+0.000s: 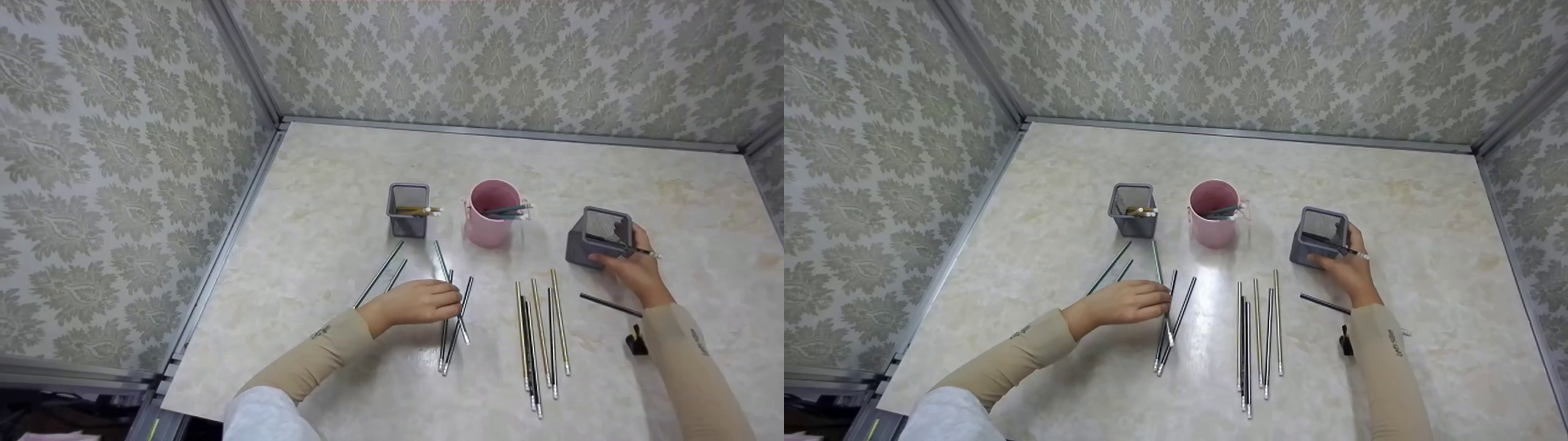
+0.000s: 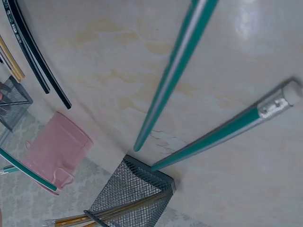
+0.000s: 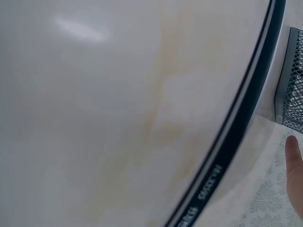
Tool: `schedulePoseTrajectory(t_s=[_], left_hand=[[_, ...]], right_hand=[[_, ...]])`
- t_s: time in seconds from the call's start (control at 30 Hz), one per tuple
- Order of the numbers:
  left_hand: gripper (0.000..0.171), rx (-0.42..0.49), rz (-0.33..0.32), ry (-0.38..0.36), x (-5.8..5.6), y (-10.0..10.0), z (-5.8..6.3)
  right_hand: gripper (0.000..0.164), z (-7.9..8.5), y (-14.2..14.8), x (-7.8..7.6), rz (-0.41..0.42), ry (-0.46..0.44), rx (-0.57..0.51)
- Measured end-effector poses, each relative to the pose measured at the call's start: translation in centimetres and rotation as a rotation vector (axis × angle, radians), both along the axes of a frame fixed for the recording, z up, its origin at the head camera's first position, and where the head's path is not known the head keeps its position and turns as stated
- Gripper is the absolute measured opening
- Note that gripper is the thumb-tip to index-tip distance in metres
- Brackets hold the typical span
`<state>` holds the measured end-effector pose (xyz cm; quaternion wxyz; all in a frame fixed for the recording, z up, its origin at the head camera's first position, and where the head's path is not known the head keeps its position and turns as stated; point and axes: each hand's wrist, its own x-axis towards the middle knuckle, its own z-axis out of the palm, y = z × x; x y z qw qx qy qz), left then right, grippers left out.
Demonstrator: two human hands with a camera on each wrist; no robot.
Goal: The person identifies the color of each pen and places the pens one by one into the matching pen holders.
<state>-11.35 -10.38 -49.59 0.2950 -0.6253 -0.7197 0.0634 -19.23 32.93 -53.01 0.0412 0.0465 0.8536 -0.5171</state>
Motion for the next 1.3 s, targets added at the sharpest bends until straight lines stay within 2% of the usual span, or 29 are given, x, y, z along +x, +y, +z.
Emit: schedulePoseTrajectory(t_s=[0.37, 0.67, 0.73, 0.87, 0.97, 1.17, 1.3], left_hand=[[0.023, 0.124, -0.054, -0.061, -0.2, 1.6, 0.9], [0.022, 0.216, -0.111, -0.041, -0.8, 3.1, 1.5], [0.02, 0.259, -0.127, -0.061, -1.0, 3.4, 1.7], [0.013, 0.351, -0.146, -0.146, -1.5, 3.9, 2.2], [0.013, 0.397, -0.143, -0.172, -1.9, 4.3, 2.5], [0.012, 0.47, -0.108, -0.164, -2.8, 4.8, 3.1], [0.011, 0.552, -0.086, -0.204, -3.3, 5.4, 3.5]], right_hand=[[0.099, -0.2, 0.0, -0.1, -0.007, 0.025, -0.008], [0.098, -0.6, 0.2, -0.2, -0.009, 0.031, -0.016], [0.096, -0.6, 0.2, -0.2, -0.008, 0.041, -0.024], [0.093, -0.6, 0.0, -0.3, -0.002, 0.082, -0.027], [0.095, -0.6, 0.0, -0.4, -0.005, 0.085, -0.003], [0.101, -0.4, 0.0, -0.4, -0.02, 0.056, -0.001], [0.102, -0.3, 0.1, -0.3, -0.019, 0.055, 0.001]])
